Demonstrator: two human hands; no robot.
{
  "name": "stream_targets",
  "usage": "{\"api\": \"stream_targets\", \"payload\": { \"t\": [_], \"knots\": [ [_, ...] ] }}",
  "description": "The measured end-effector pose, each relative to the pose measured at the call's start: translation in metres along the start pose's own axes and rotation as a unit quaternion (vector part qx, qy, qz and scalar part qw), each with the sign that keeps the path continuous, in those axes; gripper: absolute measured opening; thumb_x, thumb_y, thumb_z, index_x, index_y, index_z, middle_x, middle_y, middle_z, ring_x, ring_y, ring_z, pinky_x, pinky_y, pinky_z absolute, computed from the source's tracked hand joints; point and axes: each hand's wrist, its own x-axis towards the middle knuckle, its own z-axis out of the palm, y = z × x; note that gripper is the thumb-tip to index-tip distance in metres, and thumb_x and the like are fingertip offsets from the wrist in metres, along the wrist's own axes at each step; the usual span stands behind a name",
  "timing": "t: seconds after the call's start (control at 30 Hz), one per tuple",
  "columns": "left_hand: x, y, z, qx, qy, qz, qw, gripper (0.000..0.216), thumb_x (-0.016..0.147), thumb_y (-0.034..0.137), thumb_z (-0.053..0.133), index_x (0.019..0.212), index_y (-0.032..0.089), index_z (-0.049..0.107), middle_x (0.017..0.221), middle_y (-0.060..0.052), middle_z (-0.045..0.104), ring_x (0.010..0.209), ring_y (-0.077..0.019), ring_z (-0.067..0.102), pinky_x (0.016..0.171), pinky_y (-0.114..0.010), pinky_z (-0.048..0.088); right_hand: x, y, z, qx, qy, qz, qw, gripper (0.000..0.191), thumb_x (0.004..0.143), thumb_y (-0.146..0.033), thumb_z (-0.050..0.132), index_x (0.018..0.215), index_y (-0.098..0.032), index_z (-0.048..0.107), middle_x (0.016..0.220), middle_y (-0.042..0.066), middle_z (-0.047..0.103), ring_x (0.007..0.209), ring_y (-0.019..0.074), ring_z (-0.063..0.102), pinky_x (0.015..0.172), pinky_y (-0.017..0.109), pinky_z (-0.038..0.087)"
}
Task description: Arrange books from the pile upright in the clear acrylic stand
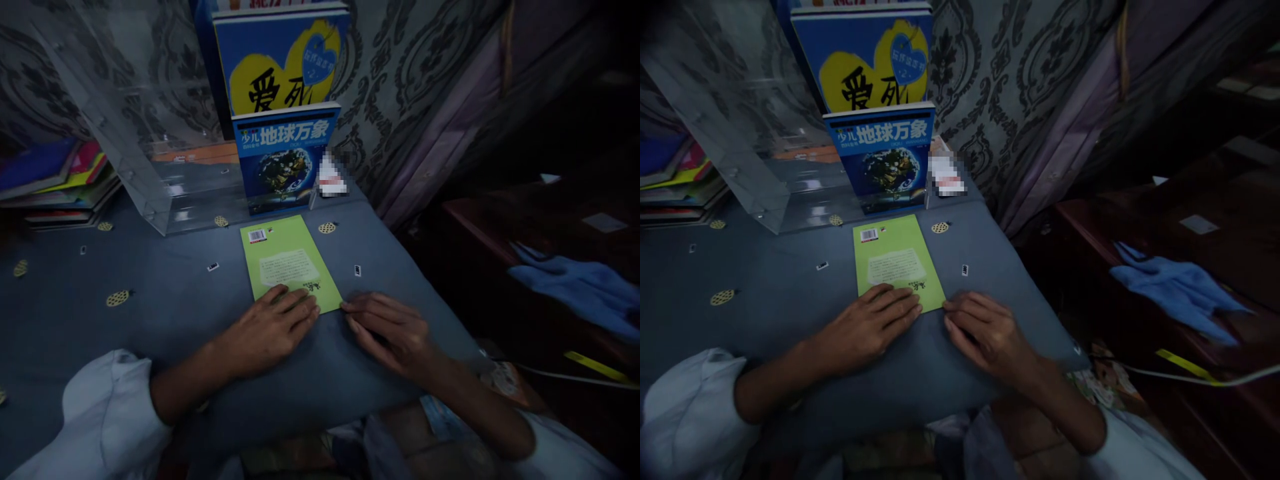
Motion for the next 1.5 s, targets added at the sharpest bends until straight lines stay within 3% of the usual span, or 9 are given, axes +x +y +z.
{"api": "stream_targets", "payload": {
  "t": [0.17,0.43,0.77,1.0,1.13,1.33,1.5],
  "knots": [
    [0.002,0.000,-0.003,0.013,0.014,0.007,1.000,0.031,0.105,0.016,0.046,0.132,0.010,0.061,0.134,-0.013,0.068,0.130,-0.0252,0.058,0.108,-0.042,0.042,0.001,-0.001,-0.003,-0.028,-0.018,-0.005,0.999,0.014,0.093,-0.007,0.061,0.096,-0.020,0.068,0.090,0.007,0.078,0.088,0.0220,0.074,0.075,0.038,0.062],
    [-0.011,0.002,-0.019,0.038,0.073,0.014,0.997,0.022,0.102,0.008,0.048,0.106,0.006,0.070,0.101,-0.010,0.074,0.092,-0.0208,0.066,0.084,-0.036,0.052,0.000,0.000,-0.002,-0.028,-0.050,-0.028,0.998,0.021,0.097,-0.014,0.058,0.116,-0.017,0.067,0.104,0.011,0.079,0.097,0.0233,0.074,0.080,0.039,0.063],
    [-0.019,0.004,-0.019,0.012,0.069,-0.006,0.998,0.022,0.103,0.012,0.050,0.112,0.005,0.068,0.101,-0.011,0.073,0.095,-0.0216,0.065,0.085,-0.035,0.052,0.003,-0.005,0.002,-0.046,-0.060,-0.028,0.997,0.022,0.096,-0.014,0.059,0.116,-0.018,0.069,0.103,0.010,0.079,0.096,0.0239,0.073,0.080,0.041,0.062],
    [-0.027,0.000,-0.025,0.026,0.089,0.016,0.996,0.014,0.098,0.008,0.056,0.096,0.008,0.070,0.097,-0.010,0.073,0.088,-0.0210,0.066,0.082,-0.036,0.055,0.017,-0.026,0.025,-0.026,-0.127,-0.068,0.989,0.028,0.101,-0.019,0.054,0.124,-0.012,0.068,0.120,0.012,0.076,0.116,0.0243,0.069,0.100,0.043,0.057],
    [-0.035,-0.002,-0.026,0.020,0.106,-0.006,0.994,0.016,0.099,0.008,0.054,0.097,0.008,0.070,0.095,-0.008,0.074,0.088,-0.0207,0.067,0.078,-0.034,0.056,0.022,-0.029,0.031,-0.025,-0.175,-0.077,0.981,0.034,0.104,-0.023,0.051,0.134,-0.012,0.063,0.128,0.013,0.073,0.126,0.0230,0.064,0.109,0.045,0.052],
    [-0.037,-0.006,-0.025,-0.027,0.120,-0.047,0.991,0.016,0.099,0.012,0.055,0.091,0.012,0.068,0.088,-0.005,0.073,0.085,-0.0181,0.067,0.072,-0.031,0.055,0.027,-0.026,0.036,-0.008,-0.175,-0.081,0.981,0.034,0.105,-0.027,0.050,0.133,-0.012,0.063,0.128,0.012,0.073,0.125,0.0222,0.065,0.110,0.045,0.051],
    [-0.040,-0.017,-0.023,-0.044,0.102,-0.096,0.989,0.019,0.102,0.015,0.050,0.098,0.012,0.068,0.096,-0.008,0.074,0.093,-0.0191,0.069,0.078,-0.031,0.058,0.038,-0.025,0.042,0.017,-0.182,-0.103,0.978,0.035,0.103,-0.028,0.054,0.134,-0.013,0.063,0.126,0.013,0.074,0.123,0.0243,0.066,0.109,0.047,0.052]
  ]
}}
